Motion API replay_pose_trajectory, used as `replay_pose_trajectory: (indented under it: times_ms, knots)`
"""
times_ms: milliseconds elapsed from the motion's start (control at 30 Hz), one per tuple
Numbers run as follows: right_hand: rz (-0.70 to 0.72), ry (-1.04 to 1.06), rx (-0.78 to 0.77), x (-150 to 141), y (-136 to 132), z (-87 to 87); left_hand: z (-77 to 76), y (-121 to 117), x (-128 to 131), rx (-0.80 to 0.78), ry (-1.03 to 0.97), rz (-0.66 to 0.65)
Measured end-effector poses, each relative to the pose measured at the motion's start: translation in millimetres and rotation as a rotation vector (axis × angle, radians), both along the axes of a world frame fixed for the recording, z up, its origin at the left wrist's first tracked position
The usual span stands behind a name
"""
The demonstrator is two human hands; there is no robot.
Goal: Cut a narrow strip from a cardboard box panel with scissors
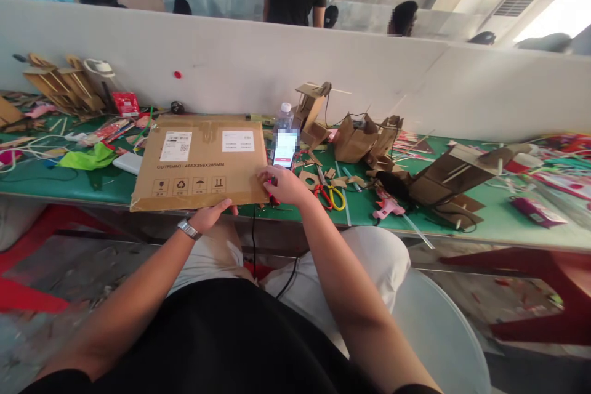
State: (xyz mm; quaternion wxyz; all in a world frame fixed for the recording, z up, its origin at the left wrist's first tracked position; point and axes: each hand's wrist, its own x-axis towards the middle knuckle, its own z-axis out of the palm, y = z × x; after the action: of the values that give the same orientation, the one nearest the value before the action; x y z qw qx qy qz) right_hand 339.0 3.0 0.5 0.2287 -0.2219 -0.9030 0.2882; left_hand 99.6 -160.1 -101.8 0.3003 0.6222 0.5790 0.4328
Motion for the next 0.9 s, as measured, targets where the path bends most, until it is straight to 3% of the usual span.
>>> replay_pose_trajectory:
  times_ms: [200, 900]
  knots:
    - [0.035, -0.031, 0.050, -2.2, 0.1, 0.1, -9.7, 1.4, -4.3, 0.014, -0.033, 0.001]
    - [0.055, -0.062, 0.121, -1.9, -3.6, -6.3, -4.4, 0.4, -1.4, 0.033, -0.006, 0.023]
